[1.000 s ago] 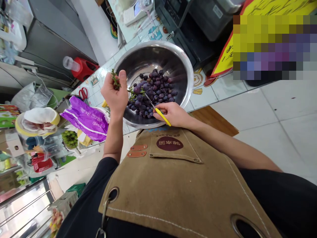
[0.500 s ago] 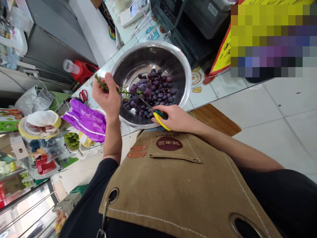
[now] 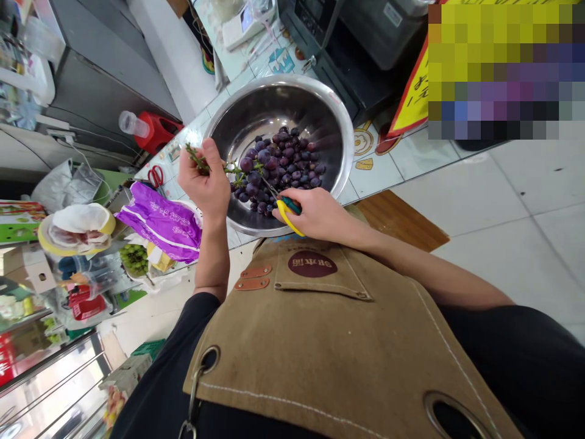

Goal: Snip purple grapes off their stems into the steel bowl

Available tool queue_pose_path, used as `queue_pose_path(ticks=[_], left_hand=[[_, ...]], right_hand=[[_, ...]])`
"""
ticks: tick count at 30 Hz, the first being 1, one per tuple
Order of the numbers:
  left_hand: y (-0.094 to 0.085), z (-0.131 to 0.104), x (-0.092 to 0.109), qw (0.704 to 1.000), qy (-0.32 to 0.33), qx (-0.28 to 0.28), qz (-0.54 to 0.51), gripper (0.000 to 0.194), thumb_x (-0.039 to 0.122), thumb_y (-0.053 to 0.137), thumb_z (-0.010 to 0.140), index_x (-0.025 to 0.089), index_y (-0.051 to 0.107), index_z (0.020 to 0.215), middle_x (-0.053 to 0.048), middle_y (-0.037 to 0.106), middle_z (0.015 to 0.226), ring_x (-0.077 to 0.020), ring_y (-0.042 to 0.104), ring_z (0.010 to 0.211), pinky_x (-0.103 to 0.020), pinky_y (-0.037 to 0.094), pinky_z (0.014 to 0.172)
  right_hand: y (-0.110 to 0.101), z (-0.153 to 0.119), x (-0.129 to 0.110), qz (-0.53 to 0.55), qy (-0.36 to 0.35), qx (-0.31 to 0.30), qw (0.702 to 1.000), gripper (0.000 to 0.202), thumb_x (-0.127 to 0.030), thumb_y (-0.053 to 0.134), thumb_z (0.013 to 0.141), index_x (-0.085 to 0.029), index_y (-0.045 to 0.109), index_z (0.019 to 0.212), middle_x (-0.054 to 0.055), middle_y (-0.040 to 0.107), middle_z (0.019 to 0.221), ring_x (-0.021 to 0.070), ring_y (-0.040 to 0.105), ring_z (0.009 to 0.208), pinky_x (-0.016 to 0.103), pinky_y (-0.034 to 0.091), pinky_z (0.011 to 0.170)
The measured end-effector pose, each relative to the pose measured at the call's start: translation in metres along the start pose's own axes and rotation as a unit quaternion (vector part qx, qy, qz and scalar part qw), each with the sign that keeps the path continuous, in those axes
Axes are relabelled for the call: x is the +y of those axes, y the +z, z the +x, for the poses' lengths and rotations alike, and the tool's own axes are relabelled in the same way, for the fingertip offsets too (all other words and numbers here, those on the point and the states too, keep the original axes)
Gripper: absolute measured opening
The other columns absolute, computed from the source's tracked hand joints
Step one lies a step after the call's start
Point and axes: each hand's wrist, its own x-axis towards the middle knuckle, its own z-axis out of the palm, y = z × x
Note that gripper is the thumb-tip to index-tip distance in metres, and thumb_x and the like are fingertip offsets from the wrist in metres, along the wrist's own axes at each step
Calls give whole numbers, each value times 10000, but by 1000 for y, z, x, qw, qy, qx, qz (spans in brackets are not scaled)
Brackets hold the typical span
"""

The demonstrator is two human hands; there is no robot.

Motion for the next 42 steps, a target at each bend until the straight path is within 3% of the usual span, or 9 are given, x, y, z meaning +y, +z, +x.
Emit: queue_pose_path(ticks=[5,10,18,23,32,42], left_hand=[[1,-3,-2,1000,11,-2,-2,352,501,531,1116,219,592,914,48,488,723,-89,473,632,-258,406,665],[4,-2,-8,999,5,-22,26,335,475,553,1105,229,581,879,43,536,716,-102,502,641,-269,411,649],[11,3,-11,998,4,42,43,400,512,550,1101,239,522,810,47,501,653,-107,497,609,-277,423,647],[14,6,-8,998,-4,51,31,400,494,561,1100,237,509,799,47,502,658,-104,507,621,-268,429,657],[11,4,-5,999,-4,24,30,396,507,544,1112,232,533,828,27,604,739,-103,508,652,-267,430,662],[15,2,-4,997,24,31,60,411,551,531,1108,252,543,826,37,529,667,-123,506,617,-295,438,654]], right_hand=[[-5,8,-2,19,7,-15,1000,352,-429,704,983,-150,860,1130,95,788,818,194,643,698,333,380,671],[1,19,3,4,4,-18,1000,259,-332,725,935,-153,875,1049,91,788,805,185,630,674,336,373,659],[-2,13,16,-78,6,-39,996,425,-399,645,977,-190,823,1301,135,846,998,296,751,863,367,461,751],[-8,6,18,-13,20,-77,997,487,-507,688,962,-177,810,1299,134,843,1010,281,734,828,365,450,721],[1,18,15,35,7,-33,999,453,-502,714,965,-181,818,1268,132,832,1010,249,701,804,356,440,727],[3,20,8,90,23,-25,995,489,-565,729,951,-143,827,1178,75,742,833,179,566,681,321,362,656]])
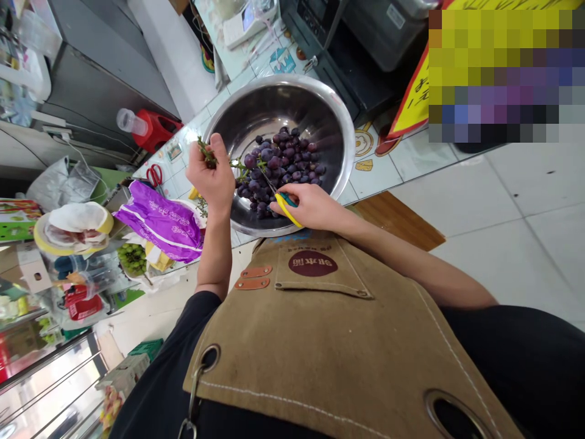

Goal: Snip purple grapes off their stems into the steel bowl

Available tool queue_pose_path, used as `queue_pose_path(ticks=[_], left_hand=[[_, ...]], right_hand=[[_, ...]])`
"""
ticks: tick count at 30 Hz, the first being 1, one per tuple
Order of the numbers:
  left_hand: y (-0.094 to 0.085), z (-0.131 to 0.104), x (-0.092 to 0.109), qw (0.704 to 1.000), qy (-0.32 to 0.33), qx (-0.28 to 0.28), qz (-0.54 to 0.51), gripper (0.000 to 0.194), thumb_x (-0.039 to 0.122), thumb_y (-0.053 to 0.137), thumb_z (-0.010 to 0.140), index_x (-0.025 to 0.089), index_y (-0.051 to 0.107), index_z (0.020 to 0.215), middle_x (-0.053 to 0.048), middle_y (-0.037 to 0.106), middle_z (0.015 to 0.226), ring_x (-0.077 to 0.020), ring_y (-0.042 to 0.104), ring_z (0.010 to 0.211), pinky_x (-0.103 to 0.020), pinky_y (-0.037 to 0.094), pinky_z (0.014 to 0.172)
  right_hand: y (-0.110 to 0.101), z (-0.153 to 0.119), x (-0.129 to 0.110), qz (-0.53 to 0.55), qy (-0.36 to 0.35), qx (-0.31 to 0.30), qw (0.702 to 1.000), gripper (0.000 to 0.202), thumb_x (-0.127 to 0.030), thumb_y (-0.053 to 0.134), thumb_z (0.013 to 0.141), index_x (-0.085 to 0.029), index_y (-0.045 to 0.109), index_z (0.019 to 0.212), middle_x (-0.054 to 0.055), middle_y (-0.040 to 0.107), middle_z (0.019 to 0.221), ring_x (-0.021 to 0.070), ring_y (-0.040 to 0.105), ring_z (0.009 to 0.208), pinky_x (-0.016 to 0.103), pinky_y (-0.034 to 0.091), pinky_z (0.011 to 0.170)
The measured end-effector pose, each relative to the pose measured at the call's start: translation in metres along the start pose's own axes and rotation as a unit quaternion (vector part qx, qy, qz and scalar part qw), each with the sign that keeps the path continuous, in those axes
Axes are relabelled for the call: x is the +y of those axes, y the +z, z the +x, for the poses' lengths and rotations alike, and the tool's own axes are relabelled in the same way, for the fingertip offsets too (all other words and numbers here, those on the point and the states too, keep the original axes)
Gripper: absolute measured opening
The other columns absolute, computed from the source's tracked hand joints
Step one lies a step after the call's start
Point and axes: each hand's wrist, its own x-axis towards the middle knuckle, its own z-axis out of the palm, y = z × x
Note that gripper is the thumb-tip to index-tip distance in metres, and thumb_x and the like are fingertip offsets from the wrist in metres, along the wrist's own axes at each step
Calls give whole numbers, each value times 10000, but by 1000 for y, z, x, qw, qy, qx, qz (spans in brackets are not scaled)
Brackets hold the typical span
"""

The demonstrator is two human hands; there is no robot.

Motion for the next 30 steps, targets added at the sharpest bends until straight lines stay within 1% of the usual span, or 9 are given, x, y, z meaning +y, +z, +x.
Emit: queue_pose_path(ticks=[6,8,11,15,17,20,21,26,30], left_hand=[[-1,1,-1,998,-22,-56,-22,411,551,516,1111,252,535,829,25,565,705,-127,502,637,-296,420,643],[0,2,-3,998,-23,-46,-21,414,552,520,1109,252,524,824,26,561,698,-127,499,635,-297,421,646],[3,3,-6,1000,-20,-1,-17,427,563,529,1104,250,507,814,32,541,676,-123,496,626,-296,429,659],[2,4,-6,999,-34,-32,-24,449,591,508,1106,246,501,818,20,594,718,-121,507,643,-296,432,667],[1,4,-3,999,-30,-23,-29,465,606,504,1102,245,493,810,21,595,718,-119,506,639,-296,438,672],[0,4,-2,998,-4,27,-49,492,633,524,1083,245,462,787,40,532,675,-116,502,614,-294,447,672],[0,4,-4,998,0,29,-55,498,643,517,1082,245,459,787,46,510,668,-113,500,604,-292,445,667],[3,13,-23,996,-25,-59,-54,487,657,505,1087,230,530,852,50,488,698,-91,485,594,-270,407,640],[6,15,-23,996,-17,-80,-41,479,631,584,1065,227,511,820,32,507,737,-99,495,640,-269,404,647]], right_hand=[[1,4,2,-6,-6,15,1000,433,-531,737,938,-138,843,1084,33,659,714,162,515,658,320,331,654],[1,4,4,-33,-7,6,999,380,-466,726,941,-139,853,1086,43,679,713,168,535,656,324,337,661],[-3,-2,9,-111,-21,-23,993,341,-403,673,960,-161,850,1123,93,764,818,210,627,717,334,362,682],[-15,-14,12,-208,2,-73,975,421,-512,634,977,-189,827,1167,132,804,890,275,697,784,341,357,658],[-22,-20,11,-193,8,-89,977,459,-559,646,966,-188,810,1182,123,801,871,271,698,769,340,368,650],[-29,-22,8,-118,0,-94,989,467,-573,666,958,-190,790,1196,102,807,895,243,689,742,335,403,659],[-29,-21,7,-98,-4,-94,991,474,-577,673,954,-191,788,1205,103,813,926,239,692,751,333,416,668],[-21,-15,8,-99,-22,-80,992,500,-591,683,948,-201,802,1237,122,827,1021,274,730,851,350,444,721],[-15,-9,-4,-190,-38,-34,981,549,-560,657,965,-184,774,1348,172,818,1133,340,744,960,389,450,754]])
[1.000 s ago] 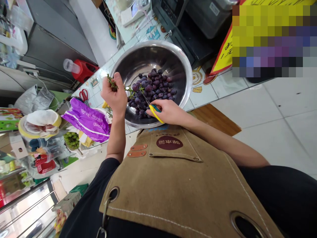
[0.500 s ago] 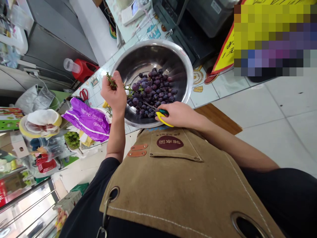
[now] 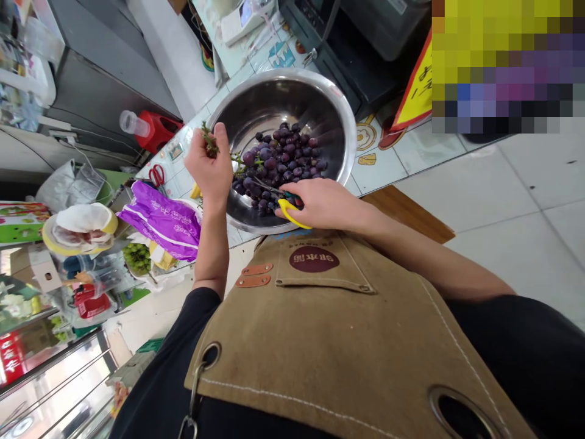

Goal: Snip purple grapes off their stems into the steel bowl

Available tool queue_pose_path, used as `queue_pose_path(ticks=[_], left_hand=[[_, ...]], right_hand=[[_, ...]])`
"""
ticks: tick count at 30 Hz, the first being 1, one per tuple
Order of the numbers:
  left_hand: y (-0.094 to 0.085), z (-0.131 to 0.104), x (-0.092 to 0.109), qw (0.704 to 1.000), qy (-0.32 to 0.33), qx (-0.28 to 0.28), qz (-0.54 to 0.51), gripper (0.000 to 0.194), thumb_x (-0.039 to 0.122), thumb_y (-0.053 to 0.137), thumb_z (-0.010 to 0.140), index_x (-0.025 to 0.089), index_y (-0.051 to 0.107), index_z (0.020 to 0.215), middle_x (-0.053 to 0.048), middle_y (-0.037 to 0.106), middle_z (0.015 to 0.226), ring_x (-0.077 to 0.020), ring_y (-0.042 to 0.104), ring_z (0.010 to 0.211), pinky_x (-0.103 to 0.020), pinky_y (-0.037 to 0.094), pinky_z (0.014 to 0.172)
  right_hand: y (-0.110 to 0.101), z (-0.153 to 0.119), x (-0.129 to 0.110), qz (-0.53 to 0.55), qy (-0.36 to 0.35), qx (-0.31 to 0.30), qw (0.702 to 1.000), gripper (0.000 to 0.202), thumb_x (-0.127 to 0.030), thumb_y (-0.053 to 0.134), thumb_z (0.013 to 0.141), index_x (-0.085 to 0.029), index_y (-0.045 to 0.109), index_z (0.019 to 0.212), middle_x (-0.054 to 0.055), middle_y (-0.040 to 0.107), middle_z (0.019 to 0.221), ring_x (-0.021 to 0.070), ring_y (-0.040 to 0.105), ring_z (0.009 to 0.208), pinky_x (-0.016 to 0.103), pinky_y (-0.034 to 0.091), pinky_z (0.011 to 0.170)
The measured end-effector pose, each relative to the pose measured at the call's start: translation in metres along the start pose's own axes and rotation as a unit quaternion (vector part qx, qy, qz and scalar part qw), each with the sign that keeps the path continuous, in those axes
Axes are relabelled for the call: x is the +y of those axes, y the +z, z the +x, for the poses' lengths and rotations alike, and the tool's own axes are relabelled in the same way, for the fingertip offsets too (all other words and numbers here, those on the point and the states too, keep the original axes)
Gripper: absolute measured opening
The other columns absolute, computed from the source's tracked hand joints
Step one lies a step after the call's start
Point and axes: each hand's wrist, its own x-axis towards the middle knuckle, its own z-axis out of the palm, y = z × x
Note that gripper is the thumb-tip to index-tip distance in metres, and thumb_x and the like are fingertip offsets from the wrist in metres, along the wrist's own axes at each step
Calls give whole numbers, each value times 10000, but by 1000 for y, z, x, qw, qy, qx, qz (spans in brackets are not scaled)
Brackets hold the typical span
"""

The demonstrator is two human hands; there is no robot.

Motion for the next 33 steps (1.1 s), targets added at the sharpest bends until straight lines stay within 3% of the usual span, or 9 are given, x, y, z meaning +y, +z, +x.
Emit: queue_pose_path(ticks=[5,10,13,18,26,30,33], left_hand=[[1,-7,20,1000,24,-12,17,530,635,637,1036,232,439,755,31,508,706,-103,456,633,-284,404,634],[4,-12,29,998,50,4,38,507,602,658,1030,245,429,751,40,451,656,-120,448,629,-309,404,639],[7,-14,30,998,56,5,41,492,592,688,1014,248,448,756,48,406,639,-123,457,624,-311,409,642],[11,-16,30,998,50,-3,23,503,622,696,1004,244,469,763,47,377,661,-119,485,642,-302,418,659],[12,-14,29,999,30,-45,-6,515,608,702,1004,246,449,741,34,395,669,-137,511,676,-300,435,655],[12,-8,27,999,32,-39,9,518,573,735,994,246,431,731,43,377,641,-133,508,671,-298,438,666],[12,-2,26,998,40,-45,12,563,630,690,1007,238,401,725,39,377,659,-133,511,690,-295,442,700]], right_hand=[[-16,12,-16,-100,-6,-5,995,448,-484,689,946,-164,810,1235,207,812,1082,372,732,931,415,437,739],[-30,25,-15,-82,-11,20,996,248,-419,867,810,-196,839,915,165,790,903,404,737,1000,448,438,828],[-35,29,-16,-94,-28,32,995,218,-401,888,795,-198,822,838,164,784,888,417,726,1051,464,443,850],[-41,31,-22,-164,-34,4,986,185,-362,873,807,-186,820,830,176,796,944,409,730,1021,475,466,837],[-36,30,-24,-117,-46,18,992,53,-220,840,803,-186,813,772,173,791,896,415,735,1048,483,478,867],[-34,25,-21,-147,-35,9,988,89,-271,798,857,-193,841,853,175,805,899,397,737,1028,450,464,829],[-34,19,-18,-208,-4,-8,978,236,-317,697,935,-175,841,1056,187,819,1012,373,749,1011,427,457,815]])
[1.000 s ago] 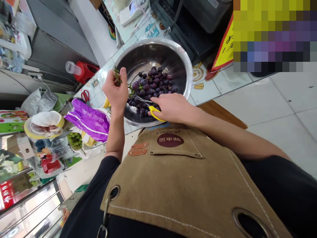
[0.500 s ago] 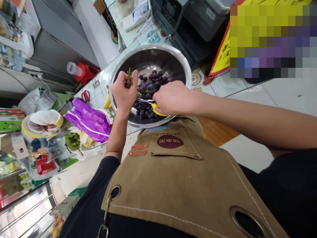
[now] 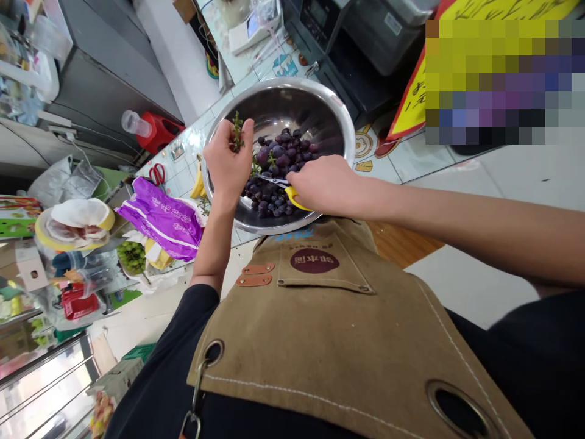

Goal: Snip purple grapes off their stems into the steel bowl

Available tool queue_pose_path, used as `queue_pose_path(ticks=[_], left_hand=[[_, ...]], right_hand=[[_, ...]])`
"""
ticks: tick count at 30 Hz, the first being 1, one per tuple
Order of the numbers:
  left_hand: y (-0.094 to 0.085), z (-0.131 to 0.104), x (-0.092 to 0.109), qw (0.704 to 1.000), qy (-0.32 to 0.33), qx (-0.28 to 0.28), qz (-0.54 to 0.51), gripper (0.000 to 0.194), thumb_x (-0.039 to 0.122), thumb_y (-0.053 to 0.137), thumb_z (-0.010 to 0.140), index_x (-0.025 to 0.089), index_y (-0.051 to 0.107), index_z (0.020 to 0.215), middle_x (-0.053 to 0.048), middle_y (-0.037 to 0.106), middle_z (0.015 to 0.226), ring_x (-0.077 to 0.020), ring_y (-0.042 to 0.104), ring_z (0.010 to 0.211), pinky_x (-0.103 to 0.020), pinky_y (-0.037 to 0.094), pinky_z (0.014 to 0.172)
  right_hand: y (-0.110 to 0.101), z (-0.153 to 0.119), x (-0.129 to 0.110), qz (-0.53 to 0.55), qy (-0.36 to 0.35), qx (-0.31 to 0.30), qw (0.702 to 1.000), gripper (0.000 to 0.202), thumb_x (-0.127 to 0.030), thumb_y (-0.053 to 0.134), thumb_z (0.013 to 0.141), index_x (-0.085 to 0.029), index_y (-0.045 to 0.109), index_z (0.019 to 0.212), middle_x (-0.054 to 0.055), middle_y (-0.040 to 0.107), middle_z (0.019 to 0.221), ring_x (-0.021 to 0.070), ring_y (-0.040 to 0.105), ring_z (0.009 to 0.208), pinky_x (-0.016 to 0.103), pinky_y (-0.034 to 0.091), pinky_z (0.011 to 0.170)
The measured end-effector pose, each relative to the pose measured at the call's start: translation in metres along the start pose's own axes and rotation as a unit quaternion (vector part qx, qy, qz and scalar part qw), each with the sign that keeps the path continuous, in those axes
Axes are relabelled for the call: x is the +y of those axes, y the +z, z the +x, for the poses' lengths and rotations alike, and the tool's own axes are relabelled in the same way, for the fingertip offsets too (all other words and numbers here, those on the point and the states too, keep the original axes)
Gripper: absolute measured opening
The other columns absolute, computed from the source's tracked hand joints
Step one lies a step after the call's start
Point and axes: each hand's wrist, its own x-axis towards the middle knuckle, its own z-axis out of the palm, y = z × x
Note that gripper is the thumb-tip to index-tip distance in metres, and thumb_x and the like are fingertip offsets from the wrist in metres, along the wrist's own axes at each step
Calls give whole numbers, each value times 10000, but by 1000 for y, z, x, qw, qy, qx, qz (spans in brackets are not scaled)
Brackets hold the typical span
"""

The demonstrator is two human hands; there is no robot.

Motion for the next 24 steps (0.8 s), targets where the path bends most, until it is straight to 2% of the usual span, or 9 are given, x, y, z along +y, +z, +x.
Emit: queue_pose_path(ticks=[3,5,11,18,24], left_hand=[[0,7,0,1000,6,13,18,597,721,589,1022,237,385,740,33,375,685,-140,514,715,-303,437,735],[0,10,0,999,2,20,27,611,767,543,1017,238,386,754,29,389,696,-145,516,731,-307,434,746],[0,14,-2,1000,-5,24,14,606,781,553,1002,239,401,780,26,424,716,-148,543,770,-295,439,752],[4,14,-2,1000,-10,20,-21,636,796,657,933,237,400,771,28,419,729,-143,551,758,-285,452,727],[5,12,-6,998,-33,-11,-45,608,782,662,941,228,458,791,16,478,767,-145,591,790,-270,462,712]], right_hand=[[0,-7,2,-41,8,-16,999,447,-413,592,997,-140,746,1316,203,796,1193,362,745,1053,418,459,841],[1,-9,3,-54,3,-22,998,517,-459,550,1015,-124,692,1382,212,774,1249,362,738,1075,414,454,847],[3,-12,7,-53,-1,-10,999,500,-470,543,1016,-135,691,1356,201,772,1226,364,734,1072,409,441,840],[2,-10,7,-50,-12,-1,999,478,-465,559,1023,-145,708,1346,200,777,1206,370,742,1065,402,428,814],[4,2,-5,-21,-7,-20,1000,361,-320,553,1016,-142,787,1226,206,812,1089,386,764,1039,386,412,764]])
